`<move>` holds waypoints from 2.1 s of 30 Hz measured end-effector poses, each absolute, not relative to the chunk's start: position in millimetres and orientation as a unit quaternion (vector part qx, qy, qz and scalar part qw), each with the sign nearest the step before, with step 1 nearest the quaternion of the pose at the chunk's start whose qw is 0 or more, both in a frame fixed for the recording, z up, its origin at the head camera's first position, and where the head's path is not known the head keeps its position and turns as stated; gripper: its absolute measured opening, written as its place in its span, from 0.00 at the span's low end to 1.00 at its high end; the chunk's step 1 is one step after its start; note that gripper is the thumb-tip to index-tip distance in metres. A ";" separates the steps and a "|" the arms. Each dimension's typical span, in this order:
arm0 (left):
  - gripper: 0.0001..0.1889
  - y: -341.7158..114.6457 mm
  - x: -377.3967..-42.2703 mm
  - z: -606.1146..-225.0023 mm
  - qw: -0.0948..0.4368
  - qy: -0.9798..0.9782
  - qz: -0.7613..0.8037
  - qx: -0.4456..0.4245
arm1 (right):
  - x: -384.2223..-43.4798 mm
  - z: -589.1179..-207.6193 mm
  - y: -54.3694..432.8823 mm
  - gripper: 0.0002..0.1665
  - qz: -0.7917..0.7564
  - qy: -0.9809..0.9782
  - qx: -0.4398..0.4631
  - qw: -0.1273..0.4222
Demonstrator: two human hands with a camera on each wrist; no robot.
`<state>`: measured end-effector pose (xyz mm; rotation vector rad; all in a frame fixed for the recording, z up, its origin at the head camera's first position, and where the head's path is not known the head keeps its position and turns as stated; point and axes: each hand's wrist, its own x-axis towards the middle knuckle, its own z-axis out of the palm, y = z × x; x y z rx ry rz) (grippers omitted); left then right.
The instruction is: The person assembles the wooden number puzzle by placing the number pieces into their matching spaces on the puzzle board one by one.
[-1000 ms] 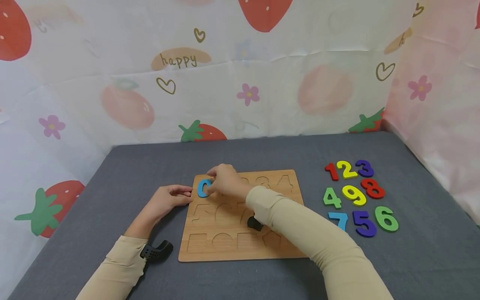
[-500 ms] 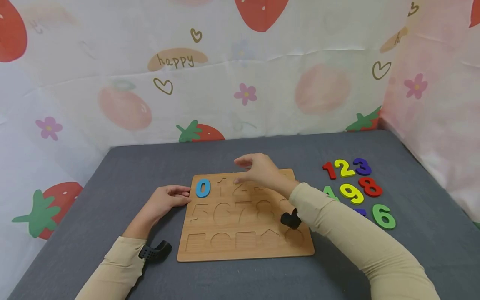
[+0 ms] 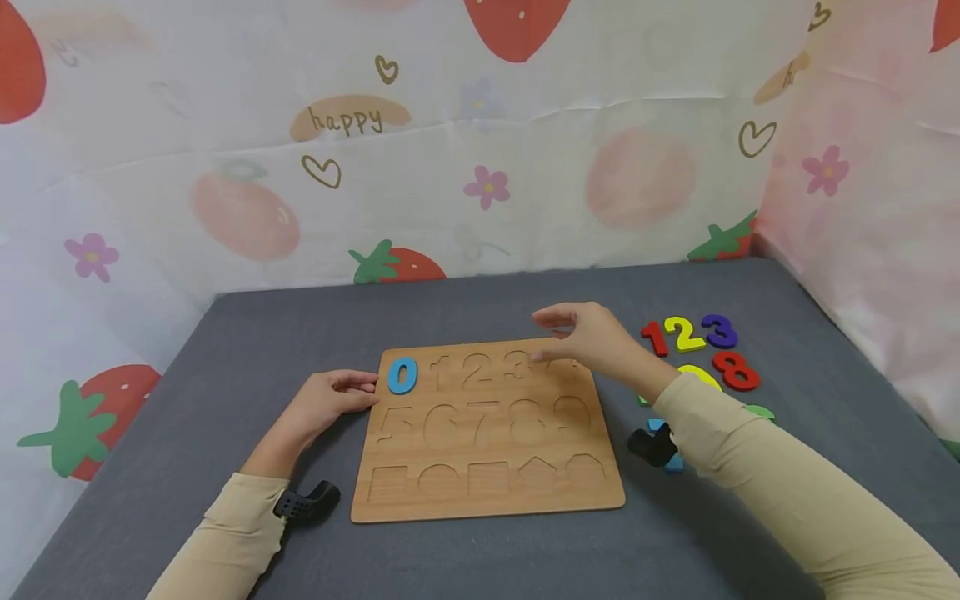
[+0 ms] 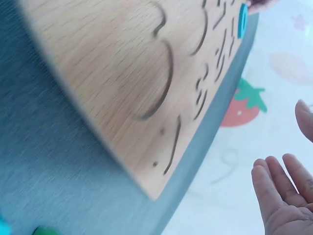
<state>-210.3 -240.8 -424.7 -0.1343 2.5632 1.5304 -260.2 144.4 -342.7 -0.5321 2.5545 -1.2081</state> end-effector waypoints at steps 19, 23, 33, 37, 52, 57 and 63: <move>0.21 -241.4 -211.4 -426.6 0.076 0.855 0.511 -0.049 | -275.5 -341.0 223.5 0.50 -0.392 0.899 -0.129 0.147; 0.21 -241.2 -211.2 -426.6 0.075 0.855 0.510 -0.051 | -281.9 -344.1 237.7 0.53 -0.388 0.900 -0.125 0.153; 0.21 -241.4 -211.5 -427.2 0.073 0.855 0.512 -0.050 | -301.3 -360.0 268.8 0.50 -0.336 0.920 -0.108 0.171; 0.21 -241.6 -211.1 -427.0 0.074 0.855 0.510 -0.052 | -307.2 -365.3 275.0 0.50 -0.321 0.924 -0.108 0.180; 0.21 -241.5 -209.3 -425.6 0.073 0.853 0.514 -0.050 | -314.4 -377.0 279.8 0.51 -0.309 0.922 -0.121 0.202; 0.21 -242.0 -209.6 -425.3 0.074 0.852 0.516 -0.052 | -312.6 -375.7 277.4 0.48 -0.305 0.924 -0.120 0.198; 0.21 -241.4 -208.1 -423.6 0.075 0.850 0.519 -0.049 | -313.8 -376.6 275.6 0.44 -0.288 0.930 -0.120 0.194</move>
